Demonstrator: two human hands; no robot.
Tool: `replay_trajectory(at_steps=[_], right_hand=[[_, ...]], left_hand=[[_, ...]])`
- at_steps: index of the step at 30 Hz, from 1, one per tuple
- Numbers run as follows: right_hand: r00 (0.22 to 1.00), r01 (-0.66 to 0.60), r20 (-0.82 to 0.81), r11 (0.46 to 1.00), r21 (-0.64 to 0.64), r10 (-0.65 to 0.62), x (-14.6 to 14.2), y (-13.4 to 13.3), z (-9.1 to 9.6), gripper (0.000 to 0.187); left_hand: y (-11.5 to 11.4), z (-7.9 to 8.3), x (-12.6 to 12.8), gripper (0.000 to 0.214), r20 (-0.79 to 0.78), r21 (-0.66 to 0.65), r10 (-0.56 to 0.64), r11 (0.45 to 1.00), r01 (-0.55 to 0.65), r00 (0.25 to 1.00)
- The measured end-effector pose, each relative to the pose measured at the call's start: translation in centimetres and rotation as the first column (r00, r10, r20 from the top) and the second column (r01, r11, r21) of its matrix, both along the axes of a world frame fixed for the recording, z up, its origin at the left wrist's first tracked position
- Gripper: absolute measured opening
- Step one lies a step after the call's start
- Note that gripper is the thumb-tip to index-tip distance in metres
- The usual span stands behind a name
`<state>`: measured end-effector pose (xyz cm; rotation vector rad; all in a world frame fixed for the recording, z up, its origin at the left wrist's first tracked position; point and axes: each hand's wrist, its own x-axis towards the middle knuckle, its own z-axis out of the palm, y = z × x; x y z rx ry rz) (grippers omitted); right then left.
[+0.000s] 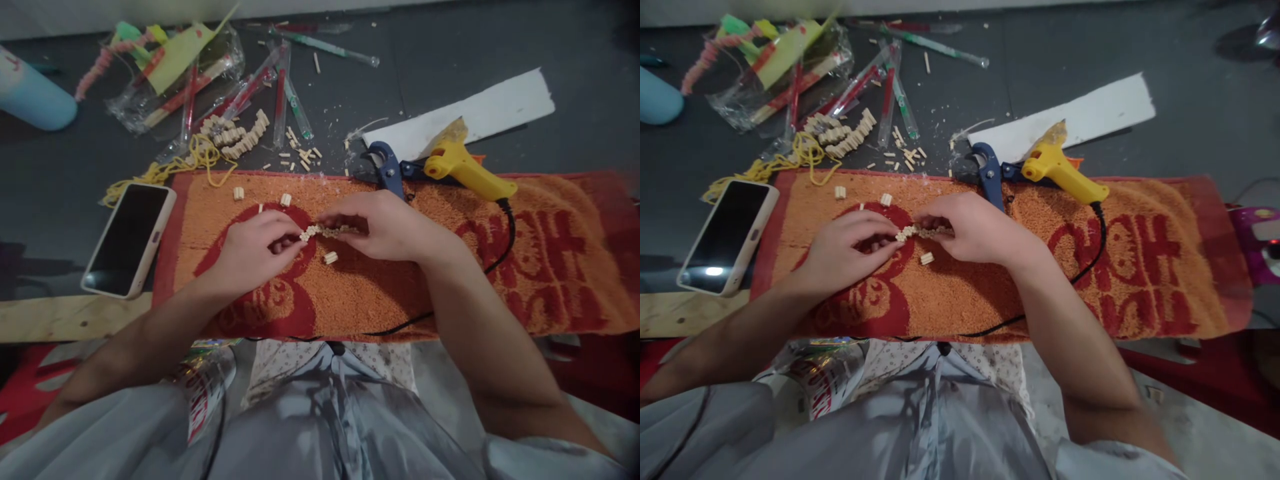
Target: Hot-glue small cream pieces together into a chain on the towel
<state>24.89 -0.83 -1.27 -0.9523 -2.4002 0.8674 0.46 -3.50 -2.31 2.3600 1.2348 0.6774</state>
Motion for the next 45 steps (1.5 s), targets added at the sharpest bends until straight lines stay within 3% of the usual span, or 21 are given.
replay_trajectory(at_steps=[6, 14, 22, 45], right_hand=[[0.998, 0.027, -0.059, 0.997, -0.076, -0.032, 0.1, 0.0, -0.2, 0.028], [0.994, -0.020, -0.107, 0.988, -0.156, 0.004, 0.5, 0.4, 0.1, 0.026], [0.953, -0.023, -0.284, 0.910, -0.413, -0.105, 0.7, 0.8, -0.8, 0.023], [0.954, -0.026, -0.280, 0.897, -0.441, -0.110, 0.7, 0.9, -0.9, 0.024]], left_hand=[[-0.1, -0.1, 0.0, 0.011, 0.047, 0.053, -0.012, 0.999, 0.009, 0.999], [0.0, 0.0, 0.0, 0.018, -0.017, -0.012, -0.004, 1.000, 0.004, 1.000], [-0.1, -0.1, 0.0, 0.019, -0.019, -0.024, 0.017, 1.000, -0.018, 1.000], [0.0, -0.1, -0.1, 0.016, -0.005, -0.026, -0.017, 1.000, 0.017, 1.000]])
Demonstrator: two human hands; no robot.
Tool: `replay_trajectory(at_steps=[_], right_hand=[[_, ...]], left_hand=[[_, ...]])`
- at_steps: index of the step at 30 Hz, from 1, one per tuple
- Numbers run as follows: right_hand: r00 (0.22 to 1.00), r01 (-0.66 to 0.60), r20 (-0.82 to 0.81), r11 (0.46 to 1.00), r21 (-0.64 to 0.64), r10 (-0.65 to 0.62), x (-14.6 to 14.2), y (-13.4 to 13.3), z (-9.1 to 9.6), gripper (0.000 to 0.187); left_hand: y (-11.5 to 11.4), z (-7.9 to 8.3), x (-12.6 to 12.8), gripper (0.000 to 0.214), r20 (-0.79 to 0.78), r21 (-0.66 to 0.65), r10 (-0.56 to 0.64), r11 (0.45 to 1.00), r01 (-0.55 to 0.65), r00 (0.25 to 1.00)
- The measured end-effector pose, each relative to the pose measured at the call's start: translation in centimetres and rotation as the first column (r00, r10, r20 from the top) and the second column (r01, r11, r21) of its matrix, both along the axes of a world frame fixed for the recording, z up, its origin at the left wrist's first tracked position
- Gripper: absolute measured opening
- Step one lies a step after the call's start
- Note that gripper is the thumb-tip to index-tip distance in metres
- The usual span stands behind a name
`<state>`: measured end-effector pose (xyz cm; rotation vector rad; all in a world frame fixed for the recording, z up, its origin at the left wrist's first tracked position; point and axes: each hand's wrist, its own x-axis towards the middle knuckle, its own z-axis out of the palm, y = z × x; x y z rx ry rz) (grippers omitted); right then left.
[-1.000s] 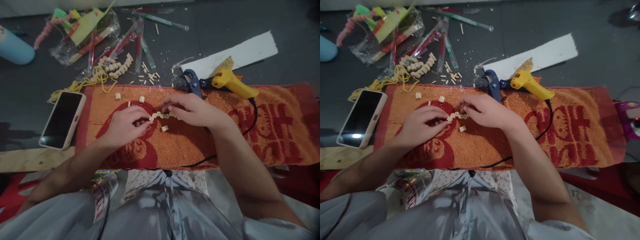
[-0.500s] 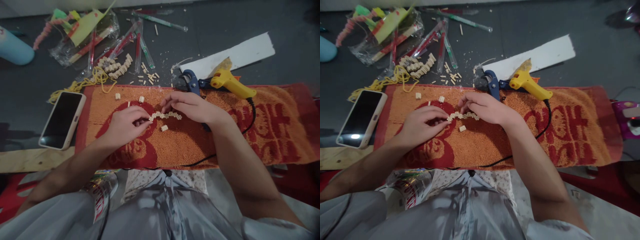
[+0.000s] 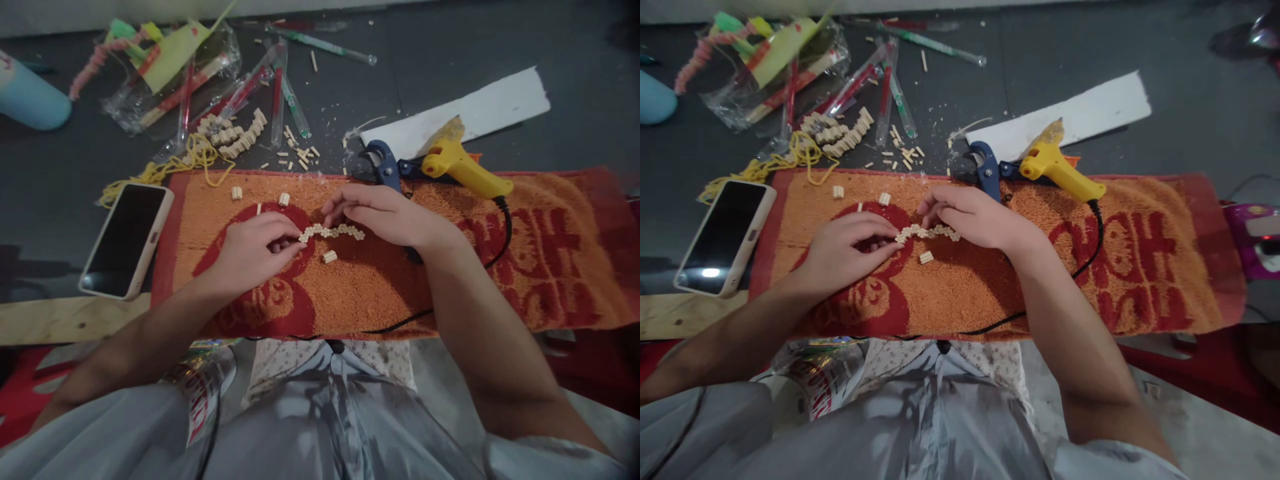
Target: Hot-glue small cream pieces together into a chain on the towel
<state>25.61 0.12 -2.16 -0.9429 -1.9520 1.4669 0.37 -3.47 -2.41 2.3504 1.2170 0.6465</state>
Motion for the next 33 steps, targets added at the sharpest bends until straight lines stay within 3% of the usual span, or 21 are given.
replay_trajectory(at_steps=[11, 24, 28, 31, 33], right_hand=[[1.000, -0.003, -0.001, 1.000, -0.002, 0.003, 0.0, 0.0, 0.0, 0.025], [0.999, -0.036, 0.044, 0.993, 0.116, 0.031, 0.0, -0.1, 0.4, 0.016], [0.998, -0.044, 0.053, 0.984, 0.173, 0.035, 0.0, -0.2, 0.4, 0.019], [0.998, 0.007, 0.064, 0.962, 0.273, -0.025, -0.3, -0.3, 0.6, 0.018], [0.997, 0.059, 0.025, 0.921, 0.386, -0.075, -0.7, -0.5, 0.9, 0.015]], left_hand=[[-0.1, 0.2, 0.1, 0.018, -0.019, -0.010, 0.016, 1.000, -0.016, 1.000], [-0.1, 0.6, 0.4, 0.011, 0.044, -0.078, 0.034, 0.996, -0.031, 0.998], [0.2, 1.0, 0.5, 0.009, 0.169, -0.220, 0.123, 0.972, -0.084, 0.978], [0.4, 1.1, 0.5, 0.014, 0.323, -0.395, 0.229, 0.914, -0.089, 0.918], [0.6, 1.0, 0.5, 0.019, 0.418, -0.487, 0.281, 0.872, -0.049, 0.864]])
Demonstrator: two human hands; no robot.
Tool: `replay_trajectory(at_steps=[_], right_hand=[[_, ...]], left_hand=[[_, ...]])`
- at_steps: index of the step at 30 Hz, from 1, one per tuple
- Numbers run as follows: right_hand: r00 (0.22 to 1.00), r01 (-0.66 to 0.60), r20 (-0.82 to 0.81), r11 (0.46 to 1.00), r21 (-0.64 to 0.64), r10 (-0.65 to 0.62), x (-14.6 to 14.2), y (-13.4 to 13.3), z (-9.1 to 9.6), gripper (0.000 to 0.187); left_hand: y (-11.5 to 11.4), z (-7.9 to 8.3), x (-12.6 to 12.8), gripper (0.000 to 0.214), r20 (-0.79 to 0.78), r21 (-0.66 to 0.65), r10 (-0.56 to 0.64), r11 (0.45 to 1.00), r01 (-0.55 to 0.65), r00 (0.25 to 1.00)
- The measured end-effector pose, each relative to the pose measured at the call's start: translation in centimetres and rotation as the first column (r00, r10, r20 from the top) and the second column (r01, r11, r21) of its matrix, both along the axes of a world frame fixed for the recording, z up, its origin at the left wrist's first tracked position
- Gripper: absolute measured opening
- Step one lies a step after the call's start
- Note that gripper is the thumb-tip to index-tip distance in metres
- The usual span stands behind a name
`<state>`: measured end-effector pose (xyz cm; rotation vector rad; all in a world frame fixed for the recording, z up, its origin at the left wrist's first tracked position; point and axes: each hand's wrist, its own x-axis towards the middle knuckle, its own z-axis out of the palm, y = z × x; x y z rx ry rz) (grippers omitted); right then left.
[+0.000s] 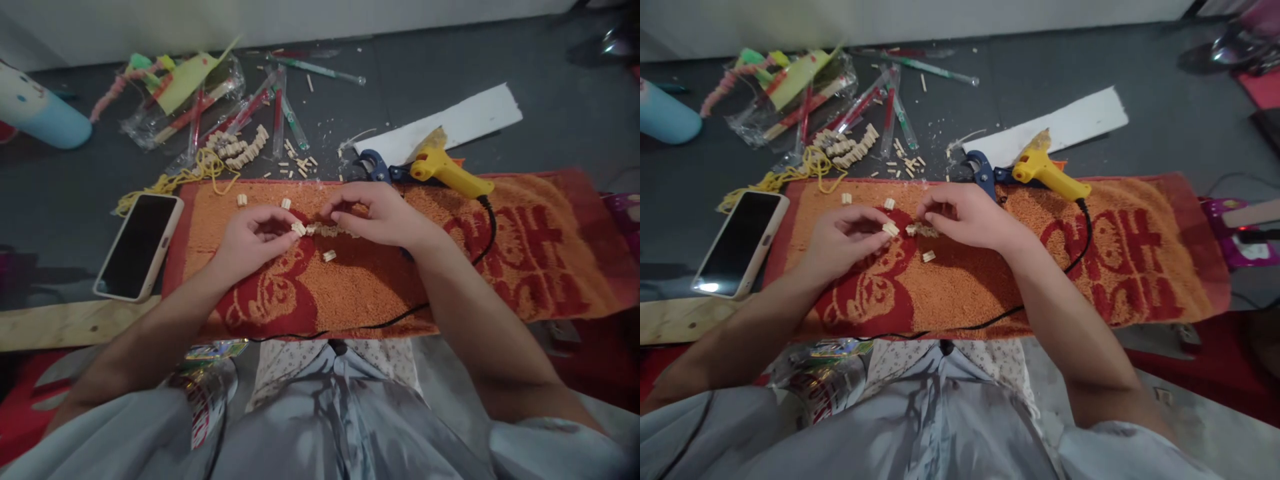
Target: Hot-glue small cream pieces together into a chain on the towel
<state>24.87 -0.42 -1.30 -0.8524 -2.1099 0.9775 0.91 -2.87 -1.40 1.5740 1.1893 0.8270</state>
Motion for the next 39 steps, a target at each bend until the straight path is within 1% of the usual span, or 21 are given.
replay_trajectory(at_steps=[1, 3, 5, 8, 10, 13, 16, 20, 24, 27, 29, 32, 36, 39], right_hand=[[1.000, 0.011, -0.030, 0.998, 0.067, -0.009, -0.3, -0.2, 0.1, 0.014], [0.995, 0.003, -0.102, 0.982, 0.191, 0.017, -0.9, -0.5, 0.3, 0.013], [0.987, -0.001, -0.156, 0.961, 0.275, 0.046, -1.5, -0.9, 0.3, 0.013], [0.985, 0.052, -0.171, 0.938, 0.342, 0.007, -2.0, -1.2, 0.0, 0.016], [0.986, 0.081, -0.163, 0.928, 0.362, -0.023, -2.2, -1.3, -0.2, 0.021], [0.986, 0.070, -0.165, 0.920, 0.387, -0.006, -2.3, -1.5, -0.1, 0.020], [0.982, 0.048, -0.188, 0.930, 0.363, 0.023, -2.4, -1.8, 0.3, 0.019], [0.961, 0.042, -0.275, 0.968, 0.247, 0.028, -2.5, -1.9, 0.3, 0.018], [0.941, 0.049, -0.338, 0.996, 0.081, -0.019, -2.5, -1.7, -0.1, 0.028], [0.930, 0.036, -0.366, 0.999, 0.019, -0.027, -2.5, -1.7, -0.2, 0.030], [0.938, 0.030, -0.345, 0.998, 0.048, -0.012, -2.5, -1.7, -0.1, 0.026], [0.961, 0.040, -0.275, 0.986, 0.162, 0.006, -2.6, -1.8, 0.1, 0.019], [0.976, 0.017, -0.212, 0.946, 0.323, 0.055, -2.8, -2.0, 0.0, 0.015], [0.982, -0.008, -0.171, 0.927, 0.375, 0.077, -2.7, -2.0, 0.1, 0.015]], left_hand=[[0.0, 0.0, 0.0, 0.021, 0.062, -0.043, 0.003, 0.999, 0.000, 0.998], [0.1, -0.1, 0.2, 0.026, 0.184, -0.126, 0.004, 0.992, 0.019, 0.983], [0.0, 0.0, 0.5, 0.031, 0.288, -0.201, 0.015, 0.979, 0.046, 0.958], [-0.3, 0.5, 0.9, 0.038, 0.374, -0.298, 0.050, 0.952, 0.069, 0.926], [-0.5, 0.7, 1.1, 0.043, 0.389, -0.358, 0.071, 0.930, 0.080, 0.918], [-0.7, 1.0, 1.3, 0.045, 0.390, -0.410, 0.081, 0.907, 0.095, 0.917], [-0.8, 1.1, 1.3, 0.044, 0.402, -0.415, 0.056, 0.901, 0.128, 0.914], [-0.9, 1.1, 1.1, 0.046, 0.393, -0.430, 0.040, 0.891, 0.145, 0.919], [-0.9, 1.1, 1.0, 0.043, 0.356, -0.371, 0.034, 0.922, 0.108, 0.934], [-0.9, 1.0, 0.9, 0.040, 0.361, -0.331, -0.001, 0.935, 0.129, 0.933], [-1.0, 1.1, 0.9, 0.039, 0.378, -0.341, -0.030, 0.925, 0.169, 0.925], [-1.0, 1.3, 1.1, 0.044, 0.417, -0.371, -0.030, 0.907, 0.201, 0.909], [-1.1, 1.4, 1.3, 0.048, 0.406, -0.403, 0.010, 0.900, 0.170, 0.914], [-1.2, 1.3, 1.3, 0.046, 0.400, -0.403, 0.041, 0.905, 0.136, 0.916]])
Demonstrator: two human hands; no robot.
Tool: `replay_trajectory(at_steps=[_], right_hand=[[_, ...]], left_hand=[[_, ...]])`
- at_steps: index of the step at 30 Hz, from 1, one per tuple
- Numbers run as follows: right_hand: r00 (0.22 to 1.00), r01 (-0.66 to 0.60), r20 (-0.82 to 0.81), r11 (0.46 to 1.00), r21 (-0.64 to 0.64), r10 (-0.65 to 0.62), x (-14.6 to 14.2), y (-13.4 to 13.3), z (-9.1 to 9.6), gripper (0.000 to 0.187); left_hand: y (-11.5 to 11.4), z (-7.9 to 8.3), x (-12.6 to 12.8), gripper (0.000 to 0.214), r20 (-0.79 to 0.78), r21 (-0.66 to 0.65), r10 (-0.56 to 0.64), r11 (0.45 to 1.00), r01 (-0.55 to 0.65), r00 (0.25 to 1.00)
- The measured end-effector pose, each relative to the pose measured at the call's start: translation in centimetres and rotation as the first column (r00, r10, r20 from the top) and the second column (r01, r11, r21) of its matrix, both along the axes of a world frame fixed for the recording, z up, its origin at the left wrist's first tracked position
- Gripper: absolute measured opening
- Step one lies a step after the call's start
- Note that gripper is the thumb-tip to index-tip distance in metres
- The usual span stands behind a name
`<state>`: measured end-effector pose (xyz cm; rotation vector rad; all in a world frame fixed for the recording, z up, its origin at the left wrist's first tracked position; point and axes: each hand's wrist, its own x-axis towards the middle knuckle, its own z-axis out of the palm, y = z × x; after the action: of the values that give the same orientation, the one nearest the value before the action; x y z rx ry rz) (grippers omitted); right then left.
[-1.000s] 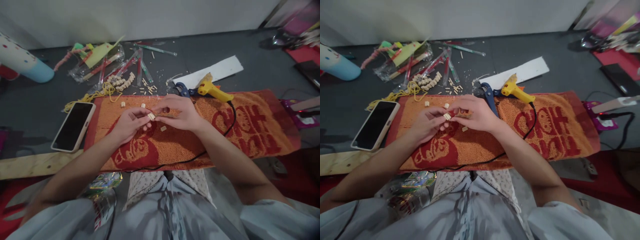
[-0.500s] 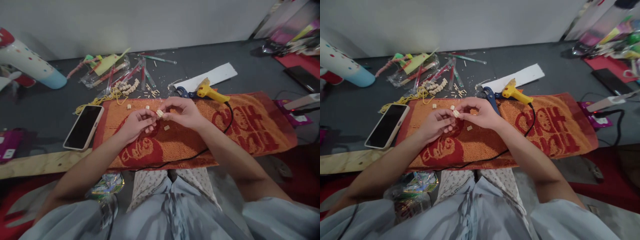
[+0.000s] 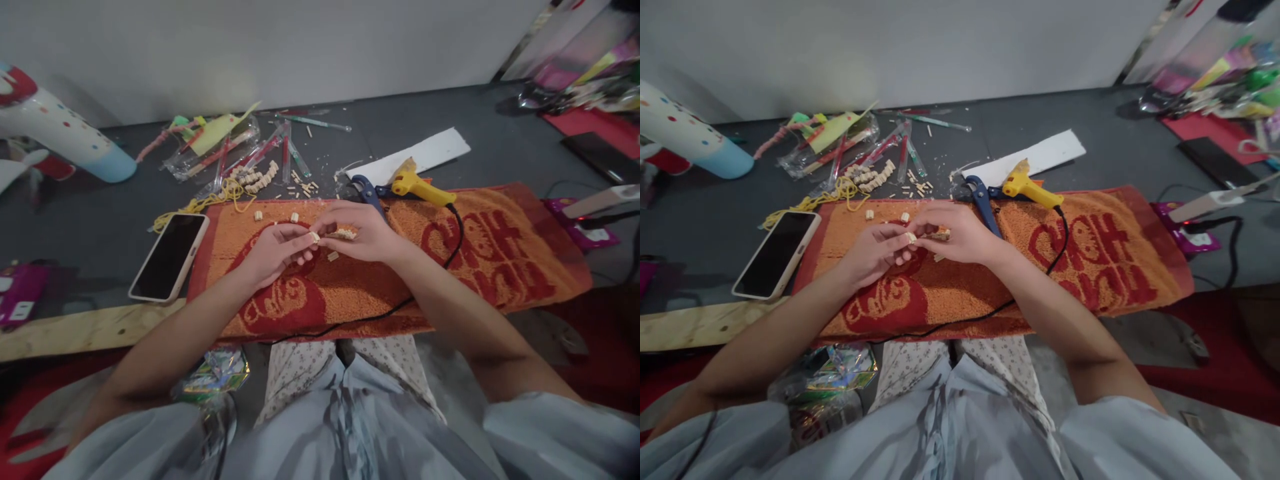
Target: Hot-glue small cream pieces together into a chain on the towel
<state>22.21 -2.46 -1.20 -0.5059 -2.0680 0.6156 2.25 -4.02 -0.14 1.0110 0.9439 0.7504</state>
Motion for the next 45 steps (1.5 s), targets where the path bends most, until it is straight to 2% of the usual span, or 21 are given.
replay_trajectory(at_steps=[3, 5, 6, 8, 10, 11, 12, 13, 15, 21, 25, 28, 30, 32, 33, 35, 37, 40, 43, 45], right_hand=[[0.995, 0.092, 0.055, 0.994, -0.063, -0.088, 1.4, 0.4, 0.7, 0.023], [0.941, 0.303, 0.197, 0.945, -0.126, -0.276, 3.6, 1.0, 1.4, 0.021], [0.869, 0.453, 0.266, 0.887, -0.086, -0.418, 5.0, 1.4, 1.7, 0.017], [0.631, 0.683, 0.430, 0.725, 0.088, -0.646, 8.0, 2.0, 2.2, 0.016], [0.351, 0.762, 0.584, 0.586, 0.276, -0.732, 10.9, 2.4, 2.3, 0.022], [0.228, 0.763, 0.640, 0.544, 0.351, -0.733, 12.0, 2.5, 2.1, 0.030], [0.135, 0.754, 0.683, 0.522, 0.399, -0.717, 12.9, 2.5, 1.9, 0.035], [0.076, 0.747, 0.719, 0.518, 0.418, -0.691, 13.5, 2.5, 1.6, 0.038], [0.048, 0.749, 0.776, 0.536, 0.388, -0.629, 14.1, 2.4, 0.9, 0.043], [0.182, 0.777, 0.794, 0.580, 0.245, -0.580, 14.0, 3.2, -0.3, 0.036], [0.290, 0.803, 0.744, 0.576, 0.152, -0.601, 15.0, 3.6, -0.7, 0.030], [0.379, 0.843, 0.637, 0.535, 0.061, -0.671, 15.8, 3.4, -0.7, 0.032], [0.453, 0.858, 0.524, 0.512, -0.038, -0.721, 15.9, 3.3, -0.6, 0.042], [0.559, 0.826, 0.384, 0.531, -0.187, -0.735, 15.3, 3.0, -0.3, 0.054], [0.615, 0.788, 0.319, 0.559, -0.258, -0.721, 14.7, 2.7, -0.2, 0.057], [0.775, 0.559, 0.028, 0.665, -0.496, -0.631, 13.0, 2.0, 0.2, 0.055], [0.844, 0.363, -0.135, 0.740, -0.567, -0.518, 10.8, 0.9, 0.6, 0.052], [0.893, 0.158, -0.228, 0.745, -0.648, -0.388, 7.8, -1.0, 0.9, 0.048], [0.928, 0.017, -0.259, 0.728, -0.685, -0.266, 5.9, -2.7, 0.7, 0.044], [0.946, -0.023, -0.246, 0.717, -0.697, -0.209, 5.5, -3.3, 0.4, 0.047]], left_hand=[[0.0, -0.3, -0.2, 0.042, -0.033, 0.066, 0.041, 0.997, -0.039, 0.999], [0.1, -0.6, -0.3, 0.041, -0.060, 0.118, 0.061, 0.992, -0.054, 0.996], [0.2, -0.8, -0.4, 0.041, -0.073, 0.139, 0.065, 0.989, -0.054, 0.995], [0.4, -1.2, -0.6, 0.039, -0.092, 0.177, 0.078, 0.982, -0.061, 0.993], [0.6, -1.6, -0.8, 0.038, -0.115, 0.207, 0.072, 0.977, -0.047, 0.991], [0.6, -1.7, -0.9, 0.039, -0.125, 0.222, 0.076, 0.974, -0.046, 0.989], [0.7, -1.9, -0.9, 0.041, -0.133, 0.237, 0.083, 0.970, -0.049, 0.988], [0.8, -2.0, -0.9, 0.042, -0.139, 0.256, 0.095, 0.965, -0.057, 0.986], [0.8, -2.1, -0.9, 0.044, -0.148, 0.286, 0.110, 0.956, -0.064, 0.983], [1.1, -2.2, -0.7, 0.049, -0.158, 0.316, 0.143, 0.945, -0.087, 0.977], [1.3, -2.5, -0.8, 0.047, -0.151, 0.337, 0.148, 0.937, -0.090, 0.977], [1.5, -2.8, -0.9, 0.047, -0.136, 0.348, 0.162, 0.932, -0.106, 0.977], [1.5, -2.8, -0.8, 0.048, -0.117, 0.366, 0.188, 0.921, -0.134, 0.975], [1.5, -2.7, -0.7, 0.048, -0.093, 0.395, 0.222, 0.903, -0.169, 0.970], [1.4, -2.6, -0.6, 0.047, -0.085, 0.413, 0.236, 0.893, -0.181, 0.968], [1.3, -2.5, -0.5, 0.044, -0.079, 0.454, 0.261, 0.869, -0.199, 0.962], [1.2, -2.3, -0.5, 0.040, -0.078, 0.501, 0.281, 0.841, -0.206, 0.957], [1.0, -2.3, -0.6, 0.033, -0.076, 0.571, 0.290, 0.797, -0.197, 0.954], [0.8, -2.4, -0.9, 0.028, -0.072, 0.627, 0.287, 0.758, -0.180, 0.955], [0.7, -2.4, -1.1, 0.024, -0.073, 0.666, 0.296, 0.725, -0.174, 0.953]])
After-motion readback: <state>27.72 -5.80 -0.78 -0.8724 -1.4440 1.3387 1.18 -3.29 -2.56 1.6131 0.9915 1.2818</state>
